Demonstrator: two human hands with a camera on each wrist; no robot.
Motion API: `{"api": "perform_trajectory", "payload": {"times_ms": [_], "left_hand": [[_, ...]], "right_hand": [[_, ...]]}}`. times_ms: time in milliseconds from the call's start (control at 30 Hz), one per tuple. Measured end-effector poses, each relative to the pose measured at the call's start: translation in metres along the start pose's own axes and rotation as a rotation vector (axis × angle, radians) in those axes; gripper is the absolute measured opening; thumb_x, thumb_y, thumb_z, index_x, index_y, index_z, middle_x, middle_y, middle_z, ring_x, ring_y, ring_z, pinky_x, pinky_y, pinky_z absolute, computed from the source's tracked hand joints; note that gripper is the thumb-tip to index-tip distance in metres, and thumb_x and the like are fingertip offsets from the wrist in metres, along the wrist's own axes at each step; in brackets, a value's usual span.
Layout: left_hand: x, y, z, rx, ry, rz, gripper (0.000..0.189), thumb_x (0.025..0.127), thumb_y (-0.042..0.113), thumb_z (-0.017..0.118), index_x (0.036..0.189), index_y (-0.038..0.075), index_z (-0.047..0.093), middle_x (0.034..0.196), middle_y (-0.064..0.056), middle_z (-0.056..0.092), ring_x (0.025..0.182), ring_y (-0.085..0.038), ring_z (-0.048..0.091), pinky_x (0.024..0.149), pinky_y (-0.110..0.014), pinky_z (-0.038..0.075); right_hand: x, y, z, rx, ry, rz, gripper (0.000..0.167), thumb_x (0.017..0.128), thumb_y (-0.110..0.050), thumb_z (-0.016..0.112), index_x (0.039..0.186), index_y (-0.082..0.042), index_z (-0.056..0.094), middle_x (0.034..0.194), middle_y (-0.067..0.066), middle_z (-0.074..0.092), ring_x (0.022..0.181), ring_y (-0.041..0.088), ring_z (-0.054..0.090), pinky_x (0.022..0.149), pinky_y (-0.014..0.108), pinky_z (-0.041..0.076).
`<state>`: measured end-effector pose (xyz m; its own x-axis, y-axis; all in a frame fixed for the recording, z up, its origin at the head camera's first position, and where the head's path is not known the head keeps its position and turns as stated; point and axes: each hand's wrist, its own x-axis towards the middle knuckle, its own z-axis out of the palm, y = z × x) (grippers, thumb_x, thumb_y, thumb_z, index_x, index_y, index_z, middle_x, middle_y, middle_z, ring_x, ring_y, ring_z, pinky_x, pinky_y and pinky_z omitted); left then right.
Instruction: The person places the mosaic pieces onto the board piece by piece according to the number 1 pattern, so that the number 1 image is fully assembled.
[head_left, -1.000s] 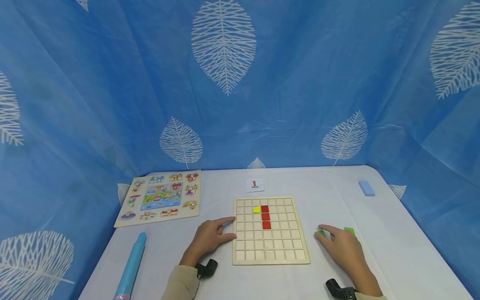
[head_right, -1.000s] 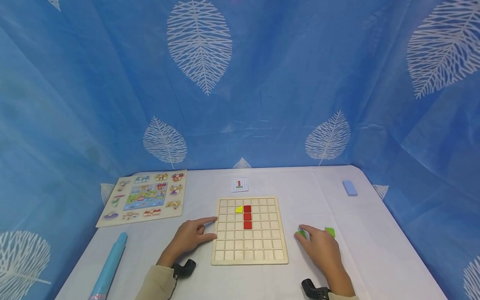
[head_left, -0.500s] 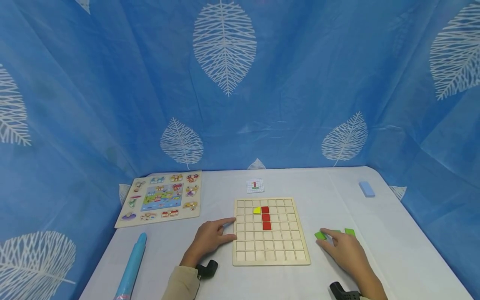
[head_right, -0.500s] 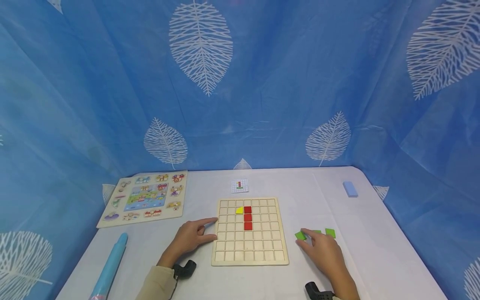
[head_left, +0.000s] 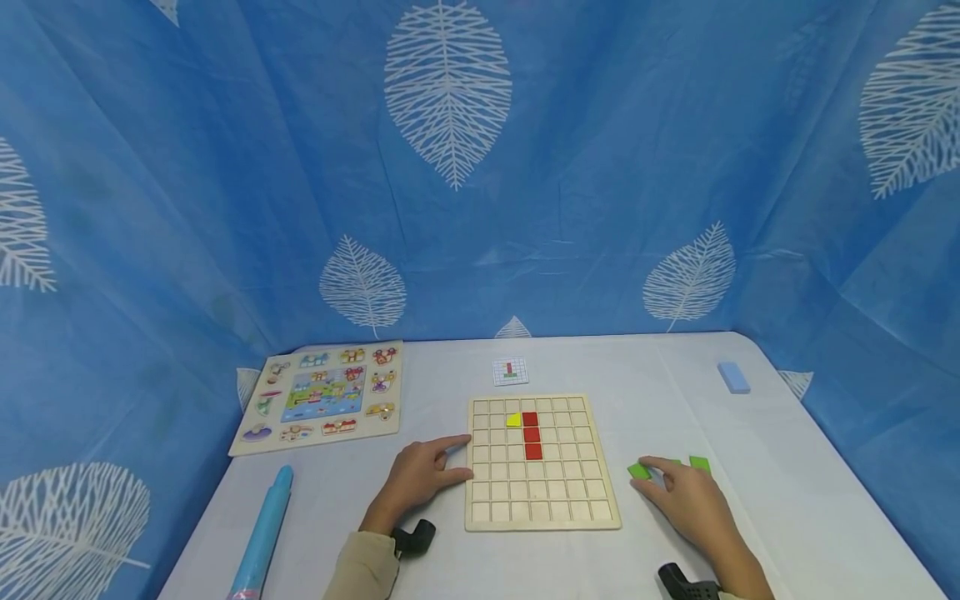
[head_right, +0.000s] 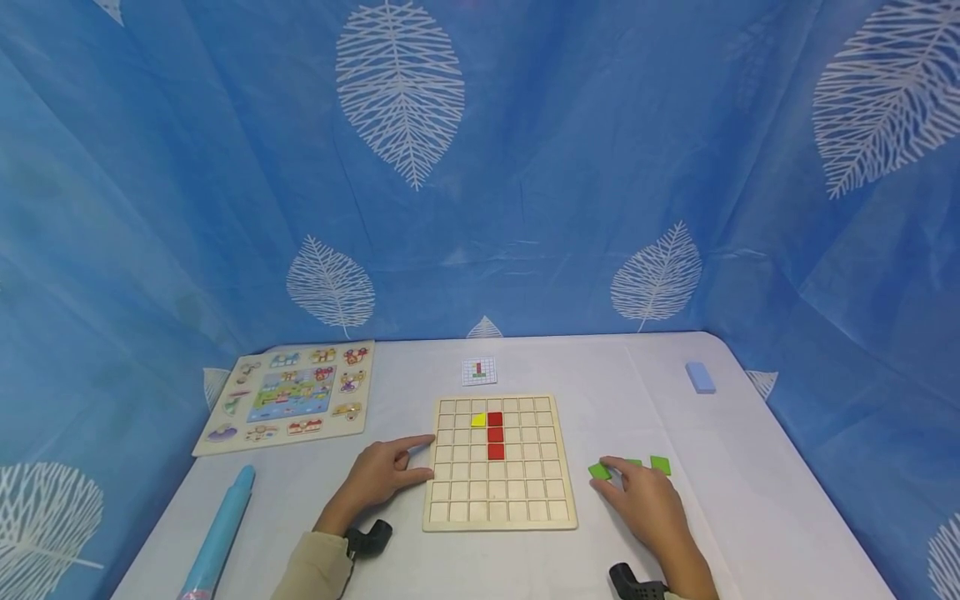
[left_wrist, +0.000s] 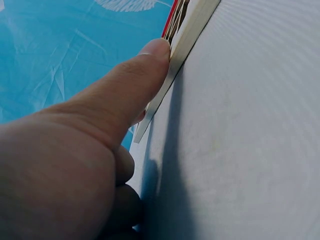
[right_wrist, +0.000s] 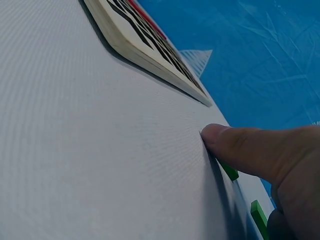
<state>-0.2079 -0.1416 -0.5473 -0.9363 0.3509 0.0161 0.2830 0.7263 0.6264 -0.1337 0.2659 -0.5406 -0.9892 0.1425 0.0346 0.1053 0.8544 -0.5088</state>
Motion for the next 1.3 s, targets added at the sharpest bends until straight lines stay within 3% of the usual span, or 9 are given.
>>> {"api": "perform_trajectory", "payload": {"times_ms": [433,667,967,1300], "left_hand": [[0.001,-0.002,0.001,0.008,-0.011,-0.012,0.060,0.084,0.054,0.079,0.137,0.027,0.068,0.056,0.012,0.038,0.051,-0.005,0.031,0.052,-0.025,0.028],[0.001,-0.001,0.000,0.011,-0.014,-0.006,0.060,0.084,0.054,0.079,0.137,0.028,0.067,0.056,0.013,0.038,0.051,-0.004,0.031,0.052,-0.025,0.028],[0.001,0.000,-0.003,0.016,-0.013,-0.010,0.060,0.084,0.053,0.080,0.136,0.027,0.068,0.057,0.012,0.038,0.051,-0.005,0.031,0.052,-0.025,0.028],[0.000,0.000,-0.001,0.009,-0.012,-0.014,0.059,0.084,0.053,0.080,0.136,0.026,0.068,0.057,0.012,0.040,0.051,-0.005,0.033,0.052,-0.025,0.028]], "right_hand": [[-0.004,-0.007,-0.002,-0.016,0.070,-0.067,0.048,0.084,-0.037,0.084,0.118,-0.004,0.075,0.051,-0.005,0.041,0.048,0.012,0.037,0.046,0.026,0.029],[-0.008,-0.015,-0.002,-0.018,0.050,-0.027,0.050,0.084,-0.041,0.084,0.118,-0.006,0.075,0.052,-0.004,0.041,0.049,0.013,0.037,0.047,0.027,0.029],[-0.009,-0.026,0.001,-0.012,0.049,-0.058,0.050,0.082,-0.045,0.084,0.115,-0.007,0.076,0.055,-0.004,0.041,0.053,0.014,0.038,0.050,0.028,0.030],[-0.009,-0.039,0.006,-0.024,0.083,-0.170,0.044,0.081,-0.045,0.085,0.109,-0.012,0.078,0.052,-0.009,0.037,0.050,0.008,0.032,0.049,0.027,0.027]]}}
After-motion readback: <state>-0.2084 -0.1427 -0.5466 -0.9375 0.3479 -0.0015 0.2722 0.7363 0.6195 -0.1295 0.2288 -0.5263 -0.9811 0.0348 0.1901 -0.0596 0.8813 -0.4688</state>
